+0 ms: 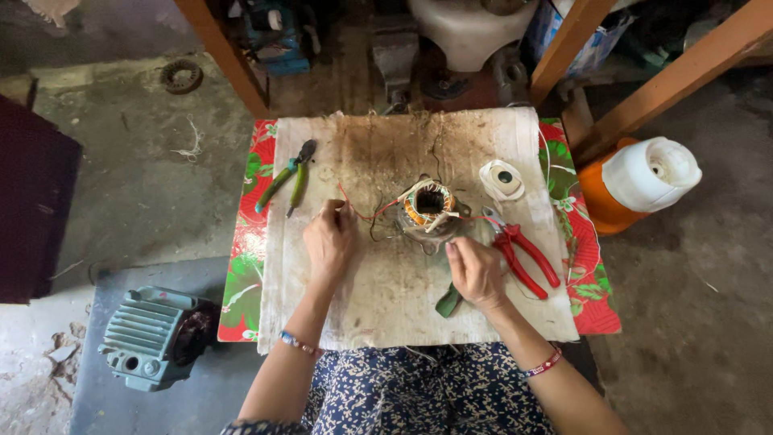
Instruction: The person winds white wire around a motor stator by hand, then uses red-handled pliers to cut the wire and tucks the end into the winding.
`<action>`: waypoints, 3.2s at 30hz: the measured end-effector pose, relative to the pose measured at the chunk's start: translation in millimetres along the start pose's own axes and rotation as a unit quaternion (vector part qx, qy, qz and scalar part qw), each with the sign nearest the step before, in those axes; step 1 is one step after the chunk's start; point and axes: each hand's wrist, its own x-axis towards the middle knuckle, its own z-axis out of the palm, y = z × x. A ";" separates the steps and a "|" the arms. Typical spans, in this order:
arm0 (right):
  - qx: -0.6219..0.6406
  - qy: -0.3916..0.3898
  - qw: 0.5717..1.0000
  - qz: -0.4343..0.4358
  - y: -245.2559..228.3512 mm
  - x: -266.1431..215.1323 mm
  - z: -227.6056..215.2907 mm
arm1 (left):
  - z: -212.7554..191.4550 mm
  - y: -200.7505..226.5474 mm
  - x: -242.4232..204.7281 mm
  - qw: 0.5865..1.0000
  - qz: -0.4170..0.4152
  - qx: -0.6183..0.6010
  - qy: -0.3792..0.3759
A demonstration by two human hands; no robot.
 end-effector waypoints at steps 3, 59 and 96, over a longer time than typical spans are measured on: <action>-0.006 -0.002 1.000 -0.003 4.0 -4.1 4.6 | 16.7 -2.4 7.4 0.989 0.069 0.129 -0.004; -0.024 -0.016 0.997 0.074 2.6 -4.3 7.0 | 18.0 0.4 -3.5 0.983 0.057 0.171 -0.019; -0.010 -0.006 0.996 0.085 9.1 -7.2 8.8 | 16.1 70.1 -27.9 0.907 0.406 0.083 -0.070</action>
